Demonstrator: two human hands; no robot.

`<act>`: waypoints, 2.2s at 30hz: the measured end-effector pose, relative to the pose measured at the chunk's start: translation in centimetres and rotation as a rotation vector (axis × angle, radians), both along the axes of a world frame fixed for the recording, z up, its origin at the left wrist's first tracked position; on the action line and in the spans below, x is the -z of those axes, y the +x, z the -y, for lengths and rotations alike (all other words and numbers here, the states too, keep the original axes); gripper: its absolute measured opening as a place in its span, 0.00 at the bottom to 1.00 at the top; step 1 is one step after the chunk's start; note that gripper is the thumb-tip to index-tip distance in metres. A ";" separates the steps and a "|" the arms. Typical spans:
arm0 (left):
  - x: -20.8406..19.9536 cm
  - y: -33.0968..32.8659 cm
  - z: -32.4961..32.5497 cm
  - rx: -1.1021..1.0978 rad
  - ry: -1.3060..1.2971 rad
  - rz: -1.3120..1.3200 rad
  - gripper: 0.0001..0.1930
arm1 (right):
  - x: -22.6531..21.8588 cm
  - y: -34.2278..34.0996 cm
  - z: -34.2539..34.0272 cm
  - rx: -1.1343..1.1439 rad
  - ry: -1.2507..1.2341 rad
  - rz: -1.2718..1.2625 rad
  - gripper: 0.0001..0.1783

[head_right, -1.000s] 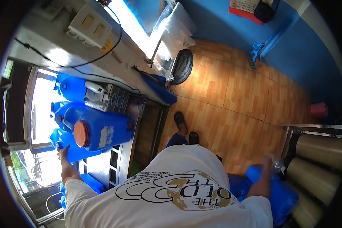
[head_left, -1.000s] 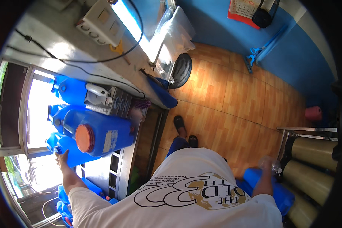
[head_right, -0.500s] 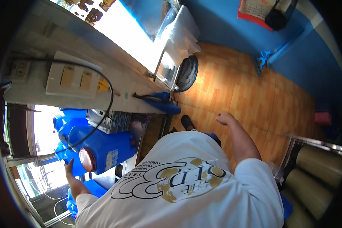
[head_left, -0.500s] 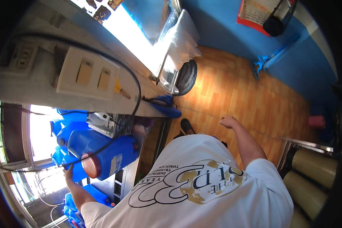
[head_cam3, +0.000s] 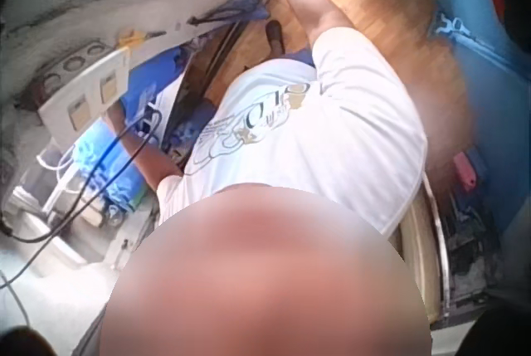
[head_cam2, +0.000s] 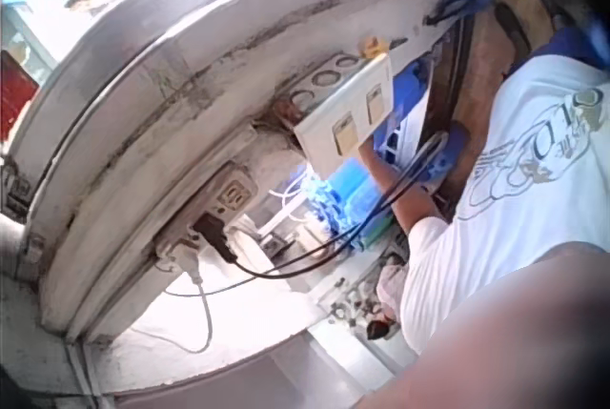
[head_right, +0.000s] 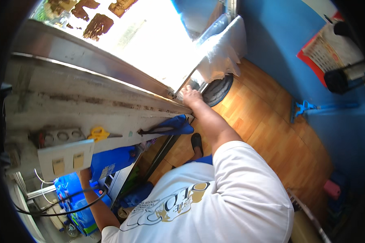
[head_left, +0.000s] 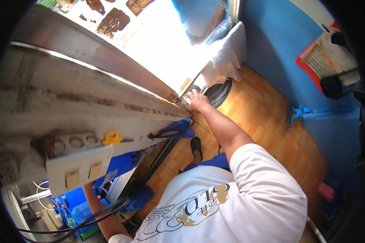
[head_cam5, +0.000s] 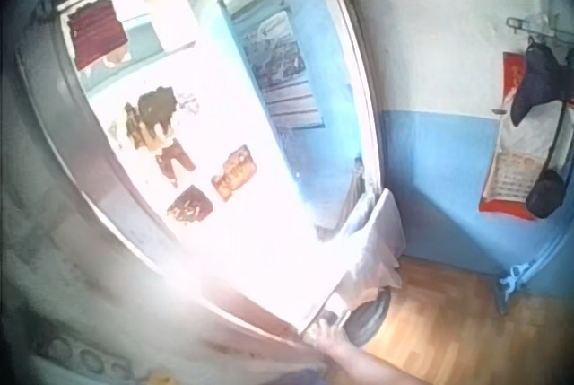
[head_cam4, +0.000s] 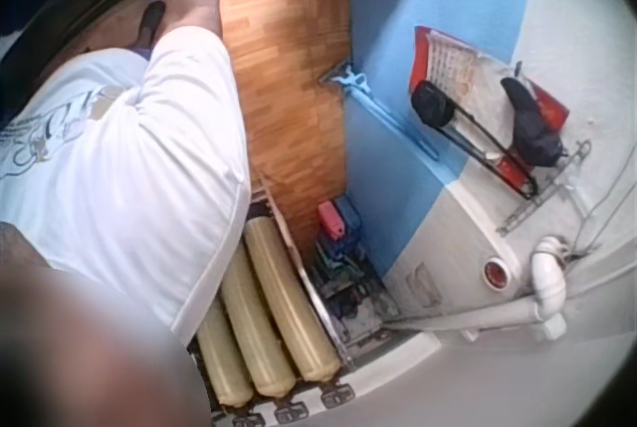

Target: The person fills several blue plastic jugs with water from a tap, then seals each with a cap and applies a purple seal using a handheld applicator. The person moves the jugs on a metal counter and exits the vehicle at the end.

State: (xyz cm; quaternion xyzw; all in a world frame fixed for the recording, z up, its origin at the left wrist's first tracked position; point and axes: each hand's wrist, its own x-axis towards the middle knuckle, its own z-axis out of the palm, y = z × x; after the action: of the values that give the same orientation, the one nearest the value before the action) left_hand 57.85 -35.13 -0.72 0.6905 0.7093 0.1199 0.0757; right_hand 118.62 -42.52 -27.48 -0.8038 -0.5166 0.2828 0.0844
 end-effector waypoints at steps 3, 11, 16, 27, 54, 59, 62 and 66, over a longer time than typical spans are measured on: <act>0.7 -0.2 1.7 -0.031 0.025 -0.039 0.23 | 0.4 -1.1 -4.8 -0.089 0.004 0.055 0.25; 1.8 -0.8 2.3 -0.045 0.078 -0.116 0.21 | 3.0 -0.4 -5.2 -0.276 -0.051 0.246 0.20; 2.8 -2.0 3.0 -0.023 0.155 -0.173 0.21 | 3.3 0.1 -0.9 -0.376 0.044 0.258 0.19; 0.3 8.2 0.7 -0.297 0.105 -0.361 0.45 | 12.4 16.2 23.5 -0.542 0.429 0.526 0.20; 10.1 15.8 14.6 -0.466 0.017 0.125 0.35 | 9.3 37.9 24.2 0.871 -0.706 -0.451 0.22; 16.6 23.2 15.8 -0.574 -0.289 0.392 0.35 | 8.7 38.3 19.2 0.720 -0.933 -0.194 0.24; 20.6 27.3 14.9 -0.616 -0.512 0.570 0.35 | 9.3 38.3 19.5 0.757 -0.994 -0.212 0.26; 24.9 32.9 13.3 -0.688 -0.827 0.803 0.35 | 10.0 38.8 20.0 0.775 -1.074 -0.254 0.29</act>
State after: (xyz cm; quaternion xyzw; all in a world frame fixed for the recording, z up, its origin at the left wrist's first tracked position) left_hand 90.78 -48.46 -25.59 0.2412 0.7932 0.1030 0.5496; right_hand 157.41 -62.51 -37.49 -0.8219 0.0355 0.5419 -0.1717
